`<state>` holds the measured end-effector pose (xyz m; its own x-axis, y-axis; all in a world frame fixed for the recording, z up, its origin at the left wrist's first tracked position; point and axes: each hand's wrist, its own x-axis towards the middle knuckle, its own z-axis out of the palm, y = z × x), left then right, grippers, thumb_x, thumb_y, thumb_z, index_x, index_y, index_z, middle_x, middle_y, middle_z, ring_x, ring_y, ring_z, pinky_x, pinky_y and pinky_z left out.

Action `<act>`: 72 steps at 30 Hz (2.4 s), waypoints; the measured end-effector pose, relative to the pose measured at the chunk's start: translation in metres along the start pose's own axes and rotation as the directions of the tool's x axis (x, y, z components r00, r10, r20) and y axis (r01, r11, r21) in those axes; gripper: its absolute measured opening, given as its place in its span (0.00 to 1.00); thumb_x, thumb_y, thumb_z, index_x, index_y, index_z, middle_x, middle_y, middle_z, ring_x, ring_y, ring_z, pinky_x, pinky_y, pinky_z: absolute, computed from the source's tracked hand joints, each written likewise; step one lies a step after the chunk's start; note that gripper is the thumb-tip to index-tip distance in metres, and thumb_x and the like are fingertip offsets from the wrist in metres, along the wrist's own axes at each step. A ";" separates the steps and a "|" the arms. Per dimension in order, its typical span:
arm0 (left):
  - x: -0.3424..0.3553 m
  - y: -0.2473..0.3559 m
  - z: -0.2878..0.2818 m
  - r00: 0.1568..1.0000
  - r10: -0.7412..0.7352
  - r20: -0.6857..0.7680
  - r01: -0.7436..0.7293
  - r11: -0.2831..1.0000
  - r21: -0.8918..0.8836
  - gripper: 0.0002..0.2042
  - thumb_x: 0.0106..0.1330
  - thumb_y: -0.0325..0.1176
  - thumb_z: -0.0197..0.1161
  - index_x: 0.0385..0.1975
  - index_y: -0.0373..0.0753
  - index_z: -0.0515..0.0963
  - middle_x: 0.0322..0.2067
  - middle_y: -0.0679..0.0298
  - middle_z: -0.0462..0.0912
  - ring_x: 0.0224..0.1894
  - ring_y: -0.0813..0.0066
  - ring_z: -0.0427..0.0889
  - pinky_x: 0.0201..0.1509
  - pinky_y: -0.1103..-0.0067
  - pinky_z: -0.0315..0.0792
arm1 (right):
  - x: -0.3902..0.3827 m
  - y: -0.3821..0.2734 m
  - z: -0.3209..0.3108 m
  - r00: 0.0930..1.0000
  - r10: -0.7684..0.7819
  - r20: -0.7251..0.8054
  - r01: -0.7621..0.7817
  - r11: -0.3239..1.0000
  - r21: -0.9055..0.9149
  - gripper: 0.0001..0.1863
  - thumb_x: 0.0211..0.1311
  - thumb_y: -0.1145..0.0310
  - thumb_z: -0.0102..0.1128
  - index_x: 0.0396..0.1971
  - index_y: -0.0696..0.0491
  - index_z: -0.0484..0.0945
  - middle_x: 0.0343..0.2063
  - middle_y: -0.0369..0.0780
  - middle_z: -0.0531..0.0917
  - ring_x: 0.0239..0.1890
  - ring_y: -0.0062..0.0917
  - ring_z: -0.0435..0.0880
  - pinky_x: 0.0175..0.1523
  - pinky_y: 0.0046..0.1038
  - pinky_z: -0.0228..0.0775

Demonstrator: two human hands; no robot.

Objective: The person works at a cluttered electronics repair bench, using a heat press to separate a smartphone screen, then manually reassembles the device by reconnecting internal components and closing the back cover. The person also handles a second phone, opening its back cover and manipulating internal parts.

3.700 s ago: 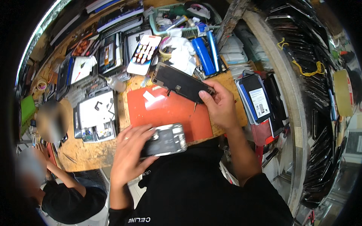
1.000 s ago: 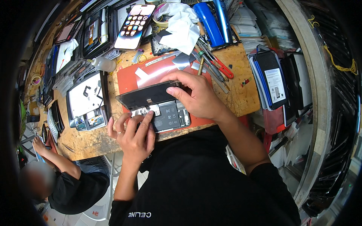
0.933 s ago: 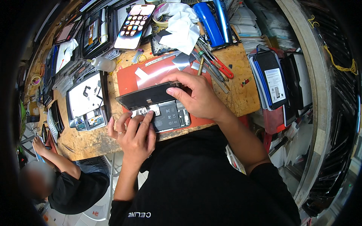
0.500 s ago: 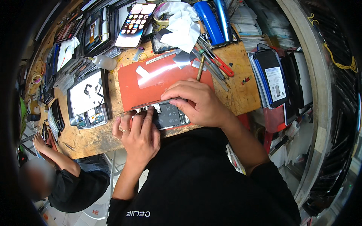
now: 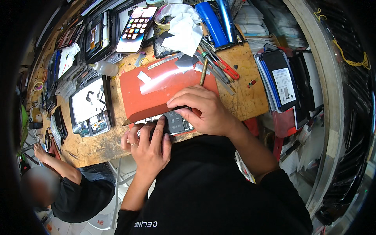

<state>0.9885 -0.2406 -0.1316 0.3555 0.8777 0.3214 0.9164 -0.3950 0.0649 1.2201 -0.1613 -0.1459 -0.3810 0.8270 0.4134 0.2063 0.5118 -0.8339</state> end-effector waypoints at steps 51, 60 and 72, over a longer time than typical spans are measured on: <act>0.004 -0.011 -0.004 0.996 0.092 0.004 -0.092 0.993 -0.071 0.19 0.65 0.42 0.70 0.53 0.44 0.90 0.35 0.72 0.81 0.45 0.71 0.76 0.60 0.64 0.58 | 0.000 0.003 0.002 0.994 0.085 -0.073 -0.077 0.992 0.098 0.14 0.58 0.82 0.75 0.44 0.58 0.86 0.41 0.43 0.90 0.46 0.37 0.90 0.51 0.34 0.82; 0.007 -0.009 -0.001 0.997 0.066 0.040 -0.064 0.996 -0.055 0.20 0.66 0.43 0.71 0.55 0.45 0.90 0.34 0.72 0.79 0.44 0.69 0.75 0.60 0.64 0.58 | 0.000 0.004 0.003 0.993 0.098 -0.070 -0.091 0.990 0.104 0.15 0.57 0.82 0.74 0.44 0.58 0.86 0.42 0.43 0.90 0.46 0.37 0.90 0.51 0.35 0.82; 0.007 -0.015 -0.004 0.994 0.081 0.067 -0.073 0.990 -0.125 0.20 0.64 0.40 0.71 0.55 0.44 0.89 0.35 0.68 0.80 0.44 0.64 0.76 0.62 0.63 0.59 | 0.001 0.004 0.000 0.996 0.071 -0.050 -0.066 0.994 0.087 0.17 0.55 0.82 0.74 0.46 0.60 0.86 0.43 0.45 0.90 0.46 0.38 0.90 0.52 0.35 0.83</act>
<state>0.9765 -0.2291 -0.1265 0.4405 0.8589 0.2613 0.8580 -0.4884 0.1590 1.2210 -0.1585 -0.1490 -0.3195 0.8719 0.3710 0.1520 0.4336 -0.8882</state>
